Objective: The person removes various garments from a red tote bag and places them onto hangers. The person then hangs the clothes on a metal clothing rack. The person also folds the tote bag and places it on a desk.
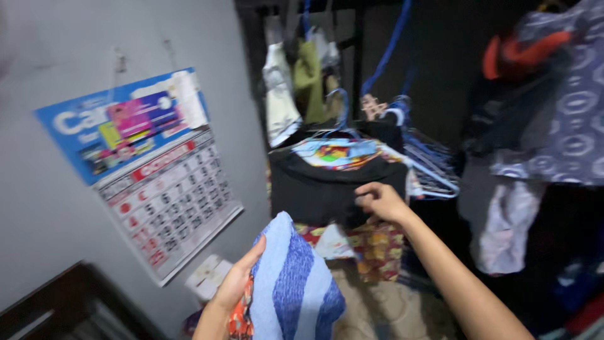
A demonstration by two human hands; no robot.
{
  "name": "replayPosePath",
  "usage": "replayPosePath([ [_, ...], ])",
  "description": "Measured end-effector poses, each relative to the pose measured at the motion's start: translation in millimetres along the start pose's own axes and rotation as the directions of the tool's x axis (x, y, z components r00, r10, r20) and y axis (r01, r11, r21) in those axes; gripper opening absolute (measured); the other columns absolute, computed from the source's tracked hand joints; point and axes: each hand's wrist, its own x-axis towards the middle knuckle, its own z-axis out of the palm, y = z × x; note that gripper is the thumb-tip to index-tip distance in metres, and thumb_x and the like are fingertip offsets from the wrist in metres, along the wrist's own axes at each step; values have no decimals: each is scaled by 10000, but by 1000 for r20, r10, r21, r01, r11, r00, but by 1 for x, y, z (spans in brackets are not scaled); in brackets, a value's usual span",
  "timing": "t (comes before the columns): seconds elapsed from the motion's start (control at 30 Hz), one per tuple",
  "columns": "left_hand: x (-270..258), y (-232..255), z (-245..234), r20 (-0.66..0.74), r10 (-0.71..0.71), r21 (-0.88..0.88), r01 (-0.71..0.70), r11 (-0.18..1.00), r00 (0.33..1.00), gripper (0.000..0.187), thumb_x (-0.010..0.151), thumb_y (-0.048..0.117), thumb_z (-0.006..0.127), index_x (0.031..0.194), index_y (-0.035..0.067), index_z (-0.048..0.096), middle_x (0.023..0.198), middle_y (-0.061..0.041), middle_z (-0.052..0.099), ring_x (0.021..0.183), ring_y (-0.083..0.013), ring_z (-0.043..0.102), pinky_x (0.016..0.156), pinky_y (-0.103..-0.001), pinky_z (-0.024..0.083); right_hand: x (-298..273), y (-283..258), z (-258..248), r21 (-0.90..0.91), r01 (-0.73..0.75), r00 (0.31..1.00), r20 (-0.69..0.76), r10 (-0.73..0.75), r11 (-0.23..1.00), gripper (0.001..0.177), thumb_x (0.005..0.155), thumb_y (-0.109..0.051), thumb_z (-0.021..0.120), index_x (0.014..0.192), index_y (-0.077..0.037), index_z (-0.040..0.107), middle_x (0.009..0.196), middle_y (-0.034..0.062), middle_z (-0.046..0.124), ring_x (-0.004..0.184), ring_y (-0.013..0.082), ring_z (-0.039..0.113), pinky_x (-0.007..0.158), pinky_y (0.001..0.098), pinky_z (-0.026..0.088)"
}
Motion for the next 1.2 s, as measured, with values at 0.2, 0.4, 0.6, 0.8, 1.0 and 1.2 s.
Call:
replayPosePath([
  [0.2,76,-22,45,-64,-143,-6,142,990,988,506,956,428,547,1183,9,720,987,-128,788,820,-239,756,791,-376,609,78,89,-107,-491,117,847,-404,-345,863,329,887,-133,655,1195,-34,717,978,151,752,877,290,744,840,438,595],
  [0.4,152,-45,51,-201,-213,349,273,897,956,658,861,730,578,694,110,722,480,-16,577,329,-128,497,346,-269,383,96,93,-145,-739,-31,856,-367,-363,673,516,856,-138,674,1339,14,569,1260,258,592,1178,455,556,972,569,417],
  [0.6,234,-87,76,-297,-335,333,426,841,894,781,814,846,580,558,109,555,483,-34,533,366,-162,454,391,-293,348,80,70,-128,-701,80,840,-335,-426,709,434,802,-107,648,1221,8,662,1185,322,591,1087,483,602,968,500,494],
  [0.8,295,-101,134,-264,-180,375,273,886,947,643,763,736,637,921,120,733,852,-54,746,748,-169,695,741,-335,552,22,45,-92,-472,277,917,-131,-377,837,345,875,-97,565,1176,25,681,1003,295,701,961,447,680,869,502,522],
  [1.0,305,-99,136,-149,161,689,-14,725,976,642,747,572,755,1082,26,789,920,-64,784,768,-119,709,681,-304,554,23,36,-103,206,38,995,82,-56,978,400,927,-53,461,1259,-5,680,966,89,772,772,134,697,718,326,581],
  [1.2,322,-105,122,-365,242,711,102,695,899,655,811,602,764,894,-48,743,785,-100,702,600,-131,633,522,-293,476,31,41,-87,81,36,999,19,-38,996,353,945,-64,577,1289,-28,646,909,173,703,631,186,614,586,359,514],
])
